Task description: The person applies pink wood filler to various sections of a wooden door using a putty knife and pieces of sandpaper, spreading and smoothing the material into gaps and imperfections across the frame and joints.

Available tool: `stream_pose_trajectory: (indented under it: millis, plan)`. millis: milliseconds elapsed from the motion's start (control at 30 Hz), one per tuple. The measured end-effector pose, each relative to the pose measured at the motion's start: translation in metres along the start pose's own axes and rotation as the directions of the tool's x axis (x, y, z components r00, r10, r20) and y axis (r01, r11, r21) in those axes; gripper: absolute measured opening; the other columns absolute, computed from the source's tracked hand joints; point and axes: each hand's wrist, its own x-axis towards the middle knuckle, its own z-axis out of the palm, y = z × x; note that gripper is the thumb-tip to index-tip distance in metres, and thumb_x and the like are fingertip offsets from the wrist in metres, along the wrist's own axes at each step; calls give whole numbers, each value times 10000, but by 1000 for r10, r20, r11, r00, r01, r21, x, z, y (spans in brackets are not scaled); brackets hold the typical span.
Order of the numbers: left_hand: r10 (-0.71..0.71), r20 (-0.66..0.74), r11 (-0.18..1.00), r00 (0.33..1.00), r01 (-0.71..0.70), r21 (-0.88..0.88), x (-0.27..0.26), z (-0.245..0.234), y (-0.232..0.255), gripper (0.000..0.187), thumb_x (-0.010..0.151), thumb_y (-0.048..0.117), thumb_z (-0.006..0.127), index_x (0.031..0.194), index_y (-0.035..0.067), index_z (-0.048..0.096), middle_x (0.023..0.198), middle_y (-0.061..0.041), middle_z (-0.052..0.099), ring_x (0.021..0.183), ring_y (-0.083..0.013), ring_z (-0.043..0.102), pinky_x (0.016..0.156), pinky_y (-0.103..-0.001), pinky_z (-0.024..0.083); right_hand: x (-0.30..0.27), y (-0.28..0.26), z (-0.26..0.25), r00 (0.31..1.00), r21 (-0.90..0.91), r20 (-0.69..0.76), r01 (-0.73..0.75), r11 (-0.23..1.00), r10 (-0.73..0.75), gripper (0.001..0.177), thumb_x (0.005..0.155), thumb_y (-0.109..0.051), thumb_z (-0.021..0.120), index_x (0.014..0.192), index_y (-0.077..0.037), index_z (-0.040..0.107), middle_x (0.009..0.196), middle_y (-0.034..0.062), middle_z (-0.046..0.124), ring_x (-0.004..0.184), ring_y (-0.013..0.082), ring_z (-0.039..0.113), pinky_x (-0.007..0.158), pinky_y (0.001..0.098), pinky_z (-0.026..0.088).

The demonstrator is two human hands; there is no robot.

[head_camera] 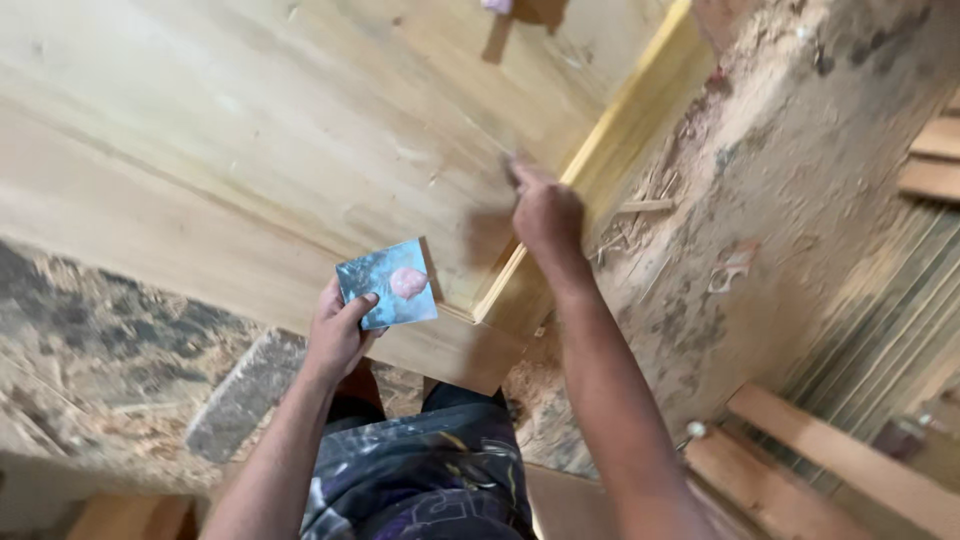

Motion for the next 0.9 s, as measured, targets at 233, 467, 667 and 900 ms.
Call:
stream_pose_trajectory:
  millis: [233, 467, 667, 900]
  plan:
    - [12, -101, 999, 995, -7, 48, 3, 13, 21, 421, 894, -31, 552, 1312, 12, 531, 1032, -77, 674, 781, -140, 659, 589, -282, 533, 32, -10, -15, 883, 133, -289, 420, 898, -370, 330, 934, -57, 555, 1195, -117, 749, 1163, 132, 737, 1055, 363, 691, 890, 464, 563]
    - [-4, -188, 999, 982, -4, -43, -14, -20, 17, 430, 915, -2, 555, 1340, 43, 506, 1077, -76, 684, 796, -153, 678, 550, -284, 528, 48, -72, 30, 905, -67, -283, 310, 948, -316, 345, 982, -84, 521, 1286, -128, 677, 1230, 76, 731, 1108, 315, 705, 906, 471, 570]
    - [-64, -12, 991, 998, 64, 114, -17, -65, 51, 416, 929, 6, 593, 1341, 26, 544, 1024, -82, 676, 738, -132, 655, 539, -275, 531, 36, -67, -6, 973, -9, -183, 144, 990, -143, 445, 957, -121, 482, 1290, -305, 713, 977, 152, 764, 831, 354, 741, 806, 480, 580]
    - [-118, 6, 980, 993, 116, 159, -46, -119, 129, 393, 932, -16, 579, 1323, 24, 551, 1025, -78, 675, 758, -150, 643, 584, -287, 521, 48, -124, 19, 976, -11, -213, 48, 999, -49, 296, 981, -136, 539, 1122, -253, 771, 995, 163, 763, 940, 390, 721, 834, 512, 563]
